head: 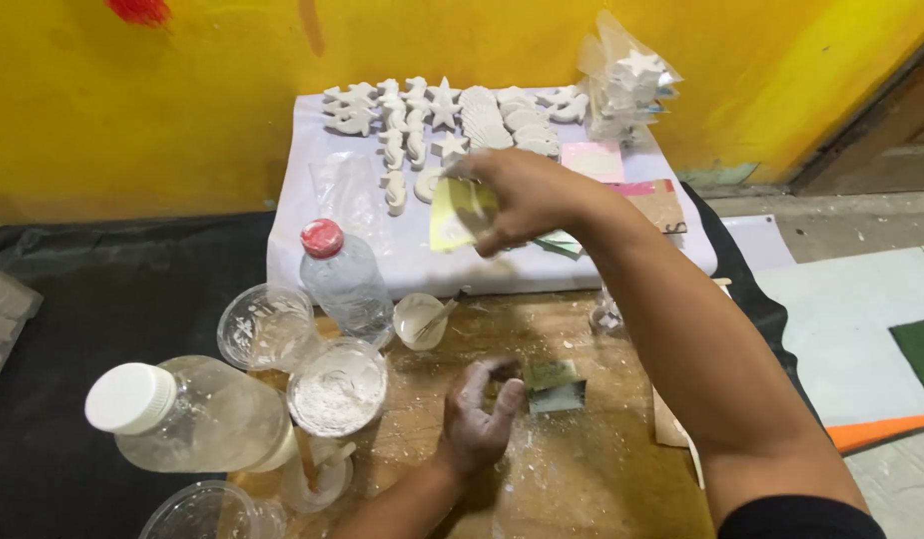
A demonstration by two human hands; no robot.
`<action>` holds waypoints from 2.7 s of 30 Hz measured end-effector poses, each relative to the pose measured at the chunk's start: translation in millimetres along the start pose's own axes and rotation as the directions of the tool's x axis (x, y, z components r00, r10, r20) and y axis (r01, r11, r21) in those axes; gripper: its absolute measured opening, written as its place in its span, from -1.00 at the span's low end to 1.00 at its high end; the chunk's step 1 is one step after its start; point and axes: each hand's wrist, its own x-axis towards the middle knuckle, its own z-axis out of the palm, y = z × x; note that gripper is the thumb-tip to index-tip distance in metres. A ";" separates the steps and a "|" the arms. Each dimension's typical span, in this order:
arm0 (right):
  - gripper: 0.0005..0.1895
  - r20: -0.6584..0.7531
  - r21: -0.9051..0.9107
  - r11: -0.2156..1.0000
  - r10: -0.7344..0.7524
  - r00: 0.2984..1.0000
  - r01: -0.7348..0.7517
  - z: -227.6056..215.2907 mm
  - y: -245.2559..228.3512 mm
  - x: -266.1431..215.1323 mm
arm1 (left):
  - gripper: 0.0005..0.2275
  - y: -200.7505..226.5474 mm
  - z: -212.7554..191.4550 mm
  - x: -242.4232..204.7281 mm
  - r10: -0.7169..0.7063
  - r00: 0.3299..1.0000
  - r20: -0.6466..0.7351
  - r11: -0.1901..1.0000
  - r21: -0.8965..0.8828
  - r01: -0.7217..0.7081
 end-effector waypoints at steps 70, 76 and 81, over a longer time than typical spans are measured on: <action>-0.81 -0.041 0.996 -0.032 0.695 0.718 0.088 197.4 51.4 -130.6 | -0.79 -3.6 -13.7 7.6 -0.388 0.921 -0.031 0.864 -0.361 0.351; -0.82 -0.064 0.996 0.003 0.689 0.722 0.085 199.9 55.8 -129.7 | -0.82 2.2 -14.0 8.8 -0.388 0.921 -0.008 0.852 -0.384 0.356; -0.86 -0.094 0.989 -0.019 0.692 0.715 0.148 201.6 60.1 -131.2 | -0.64 4.7 -14.5 10.3 -0.462 0.886 0.039 0.707 -0.588 0.394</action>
